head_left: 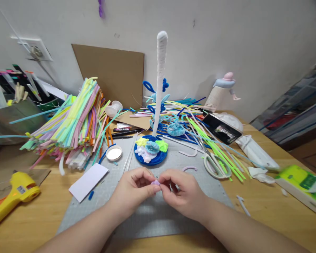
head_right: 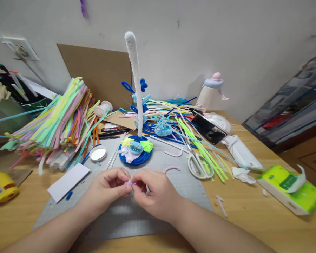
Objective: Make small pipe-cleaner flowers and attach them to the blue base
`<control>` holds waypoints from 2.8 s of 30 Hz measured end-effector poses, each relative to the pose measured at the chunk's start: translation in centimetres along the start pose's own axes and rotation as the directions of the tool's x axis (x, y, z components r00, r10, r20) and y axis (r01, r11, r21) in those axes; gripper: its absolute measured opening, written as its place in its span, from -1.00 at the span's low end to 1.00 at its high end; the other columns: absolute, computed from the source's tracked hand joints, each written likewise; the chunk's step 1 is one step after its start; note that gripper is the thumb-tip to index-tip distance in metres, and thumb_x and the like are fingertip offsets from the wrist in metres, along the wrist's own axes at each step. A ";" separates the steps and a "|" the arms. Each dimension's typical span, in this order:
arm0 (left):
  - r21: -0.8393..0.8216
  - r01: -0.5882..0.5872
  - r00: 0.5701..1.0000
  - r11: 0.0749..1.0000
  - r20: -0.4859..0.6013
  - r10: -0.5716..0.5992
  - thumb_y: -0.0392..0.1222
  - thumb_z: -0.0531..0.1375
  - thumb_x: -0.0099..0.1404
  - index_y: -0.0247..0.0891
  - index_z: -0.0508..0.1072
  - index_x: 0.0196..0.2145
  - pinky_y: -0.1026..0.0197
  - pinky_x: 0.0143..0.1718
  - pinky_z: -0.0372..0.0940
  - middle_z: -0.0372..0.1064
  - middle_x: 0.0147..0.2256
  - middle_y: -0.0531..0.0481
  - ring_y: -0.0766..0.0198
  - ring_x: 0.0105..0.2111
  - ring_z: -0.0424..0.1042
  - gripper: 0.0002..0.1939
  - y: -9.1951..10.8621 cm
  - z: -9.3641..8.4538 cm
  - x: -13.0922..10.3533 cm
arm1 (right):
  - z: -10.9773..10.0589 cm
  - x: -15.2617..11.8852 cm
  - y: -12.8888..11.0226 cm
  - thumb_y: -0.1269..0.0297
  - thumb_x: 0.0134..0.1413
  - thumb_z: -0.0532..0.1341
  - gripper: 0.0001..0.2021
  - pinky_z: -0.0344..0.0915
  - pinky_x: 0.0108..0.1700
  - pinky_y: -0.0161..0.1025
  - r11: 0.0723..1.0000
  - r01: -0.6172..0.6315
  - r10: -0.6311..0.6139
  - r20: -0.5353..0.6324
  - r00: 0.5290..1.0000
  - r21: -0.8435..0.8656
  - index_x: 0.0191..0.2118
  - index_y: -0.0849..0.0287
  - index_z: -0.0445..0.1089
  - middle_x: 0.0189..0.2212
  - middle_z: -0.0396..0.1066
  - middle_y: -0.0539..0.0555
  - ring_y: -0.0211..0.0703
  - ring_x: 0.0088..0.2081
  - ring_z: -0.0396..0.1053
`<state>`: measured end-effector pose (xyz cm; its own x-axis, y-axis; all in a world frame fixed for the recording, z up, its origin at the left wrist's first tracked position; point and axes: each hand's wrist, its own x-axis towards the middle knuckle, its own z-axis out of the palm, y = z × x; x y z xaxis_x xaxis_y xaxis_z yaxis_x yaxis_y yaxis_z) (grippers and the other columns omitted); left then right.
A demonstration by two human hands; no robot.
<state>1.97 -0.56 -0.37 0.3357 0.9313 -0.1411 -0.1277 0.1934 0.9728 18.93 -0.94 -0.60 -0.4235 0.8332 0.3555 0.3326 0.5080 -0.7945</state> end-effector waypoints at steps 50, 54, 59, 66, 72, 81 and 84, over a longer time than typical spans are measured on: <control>-0.134 0.199 0.979 0.971 0.080 -0.190 -0.14 0.31 -0.02 -0.35 0.38 -0.46 0.33 -0.52 0.21 0.31 -0.60 0.08 0.43 -0.60 0.27 -0.76 0.2 0.0 -0.1 | -0.7 0.0 0.1 0.45 0.09 0.07 -0.86 0.13 -0.39 -0.32 0.936 0.241 -0.233 0.062 0.970 -0.256 -0.26 0.14 0.33 -0.50 0.41 0.01 -0.27 -0.47 0.28; 0.005 0.232 0.969 0.973 0.086 -0.232 -0.09 0.28 -0.02 -0.35 0.35 -0.49 0.32 -0.55 0.21 0.27 -0.66 0.10 0.42 -0.64 0.24 -0.74 0.7 0.0 0.0 | -0.6 0.1 0.2 0.44 0.07 0.09 -0.88 0.11 -0.43 -0.36 0.961 0.193 -0.188 0.047 0.981 -0.197 -0.33 0.15 0.35 -0.54 0.37 -0.02 -0.33 -0.52 0.24; 0.320 0.080 0.996 0.944 -0.057 -0.065 -0.13 0.19 0.07 -0.32 0.34 -0.44 0.35 -0.56 0.17 0.26 -0.60 0.09 0.40 -0.60 0.24 -0.82 0.3 0.3 -0.1 | 0.4 0.0 0.5 0.45 0.01 0.11 -0.91 0.09 -0.47 -0.39 0.986 0.021 -0.028 -0.040 0.999 -0.167 -0.42 0.17 0.33 -0.58 0.30 -0.06 -0.36 -0.55 0.21; 0.599 -0.169 0.934 0.783 -0.156 0.321 -0.24 0.13 0.13 -0.26 0.38 -0.41 0.37 -0.55 0.21 0.33 -0.41 0.02 0.36 -0.47 0.32 -0.94 -0.1 0.8 -0.7 | 1.5 -0.3 0.3 0.44 0.02 0.13 -0.91 0.08 -0.47 -0.39 0.990 -0.047 0.021 -0.193 0.981 -0.132 -0.46 0.19 0.31 -0.59 0.27 -0.07 -0.37 -0.55 0.19; 0.646 -0.237 0.898 0.726 -0.141 0.418 -0.33 0.12 0.10 -0.27 0.39 -0.46 0.37 -0.55 0.22 0.33 -0.46 0.04 0.38 -0.51 0.31 -0.94 -0.2 0.8 -0.8 | 1.9 -0.4 0.2 0.43 0.03 0.12 -0.91 0.10 -0.46 -0.38 0.991 -0.046 0.025 -0.169 0.985 -0.122 -0.46 0.18 0.31 -0.59 0.28 -0.07 -0.37 -0.54 0.20; 0.619 -0.306 0.873 0.724 -0.122 0.473 -0.34 0.12 0.12 -0.29 0.33 -0.51 0.35 -0.54 0.21 0.27 -0.51 0.05 0.40 -0.54 0.26 -0.93 -0.4 0.8 -1.1 | 1.0 0.1 -0.1 0.42 0.03 0.12 -0.93 0.12 -0.47 -0.40 0.988 -0.059 0.038 -0.145 0.989 -0.141 -0.38 0.17 0.34 -0.54 0.33 -0.05 -0.36 -0.53 0.24; 0.630 -0.321 0.870 0.707 -0.099 0.483 -0.34 0.11 0.14 -0.28 0.33 -0.51 0.35 -0.54 0.22 0.27 -0.51 0.05 0.40 -0.53 0.27 -0.91 -0.4 0.7 -1.1 | 0.7 0.0 -0.1 0.40 0.06 0.12 -0.90 0.15 -0.41 -0.37 0.982 0.000 -0.016 -0.082 0.997 -0.191 -0.29 0.17 0.35 -0.48 0.38 -0.02 -0.33 -0.49 0.27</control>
<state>2.35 -1.91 -0.49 0.1381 0.9340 0.3295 0.3898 -0.3570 0.8489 18.24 -1.13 -0.85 -0.3583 0.8402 0.4070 0.4877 0.5402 -0.6858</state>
